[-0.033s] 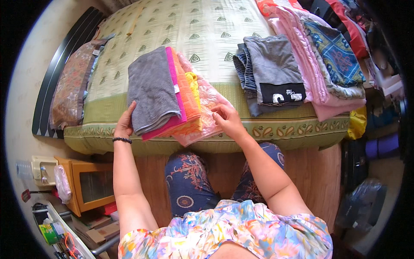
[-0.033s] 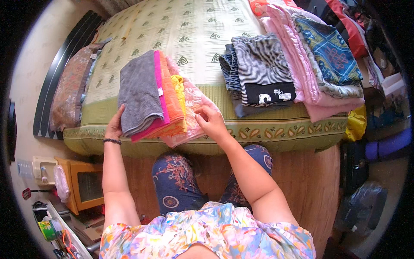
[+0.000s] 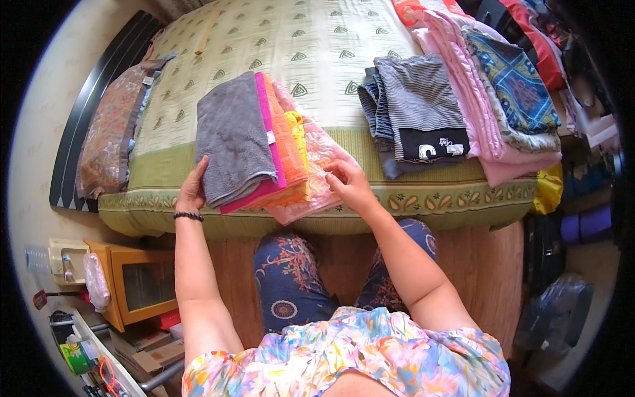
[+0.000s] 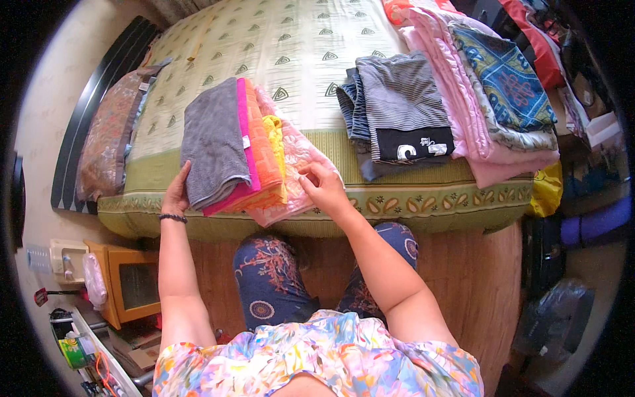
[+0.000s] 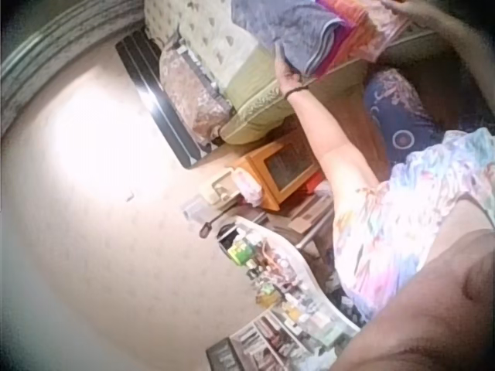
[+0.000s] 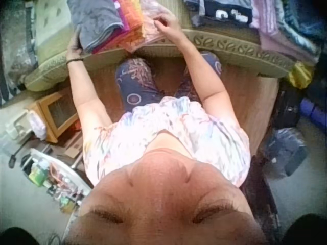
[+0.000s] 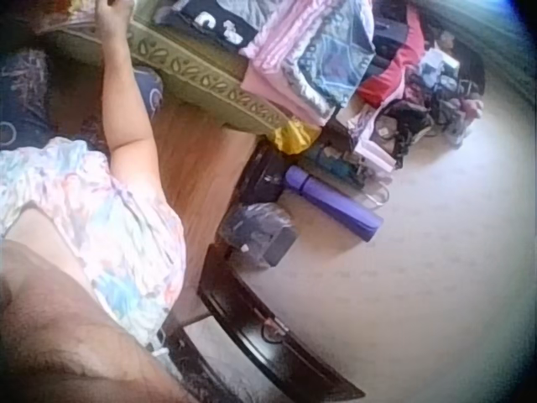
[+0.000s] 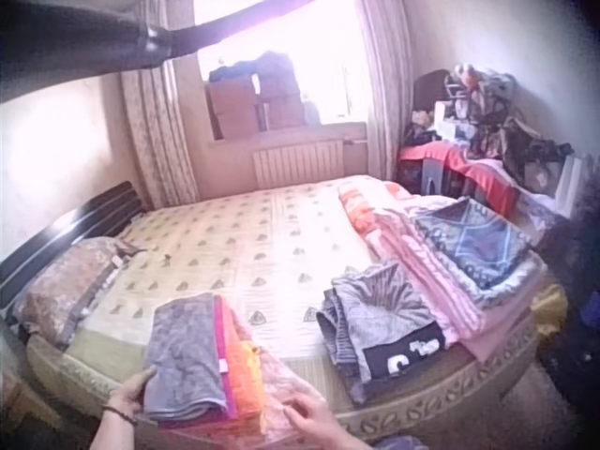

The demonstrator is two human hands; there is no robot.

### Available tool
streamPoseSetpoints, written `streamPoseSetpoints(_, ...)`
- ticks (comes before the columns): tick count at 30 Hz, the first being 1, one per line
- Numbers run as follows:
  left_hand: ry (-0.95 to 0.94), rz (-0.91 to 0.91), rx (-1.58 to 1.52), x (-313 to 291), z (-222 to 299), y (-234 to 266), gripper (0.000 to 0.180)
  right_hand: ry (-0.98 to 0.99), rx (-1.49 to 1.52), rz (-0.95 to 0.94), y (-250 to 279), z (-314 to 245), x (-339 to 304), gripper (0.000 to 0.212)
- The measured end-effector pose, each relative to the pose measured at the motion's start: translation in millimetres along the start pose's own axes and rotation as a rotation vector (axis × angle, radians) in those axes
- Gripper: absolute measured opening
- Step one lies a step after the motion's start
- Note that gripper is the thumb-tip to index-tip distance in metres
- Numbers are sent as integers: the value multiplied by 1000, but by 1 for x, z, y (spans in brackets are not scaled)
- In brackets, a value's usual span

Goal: The person folds a blue patterned cloth, a white floral sheet, and several towels on a bed. They handle each item individually, smoothing and folding them into neat stacks before placing them on the bed.

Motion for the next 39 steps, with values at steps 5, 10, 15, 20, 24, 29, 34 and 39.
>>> streamPoseSetpoints(5,-94,-161,249,-26,8,-17,60,-8,123,-11,-12,4,-2,27)
streamPoseSetpoints(10,-755,-247,327,-15,47,-18,45,-127,257,20,-45,10,1,44)
streamPoseSetpoints(15,-445,-580,-439,-26,90,-82,42,-414,230,-67,-76,-8,22,41)
streamPoseSetpoints(20,-246,-377,-636,-26,99,-115,41,-480,546,-147,-95,-34,25,30)
streamPoseSetpoints(24,-285,-234,-616,-33,100,-126,47,-519,796,-46,-39,-65,5,34)
streamPoseSetpoints(29,-259,-321,-664,-24,79,-116,46,-691,1014,-22,57,-74,-40,62)
streamPoseSetpoints(34,-287,-375,-677,-35,62,-127,44,-571,942,72,112,-64,-45,65)
streamPoseSetpoints(39,-272,-454,-668,-37,78,-137,44,-76,304,345,190,-85,15,42)
Point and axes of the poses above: each hand's wrist, its own x-axis towards the middle knuckle, its own y-axis out of the back of the hand, z = x × y, the point moved 6 cm from there along x, towards the middle knuckle, and after that the axes turned 15 degrees about z, right-handed, at the moved point
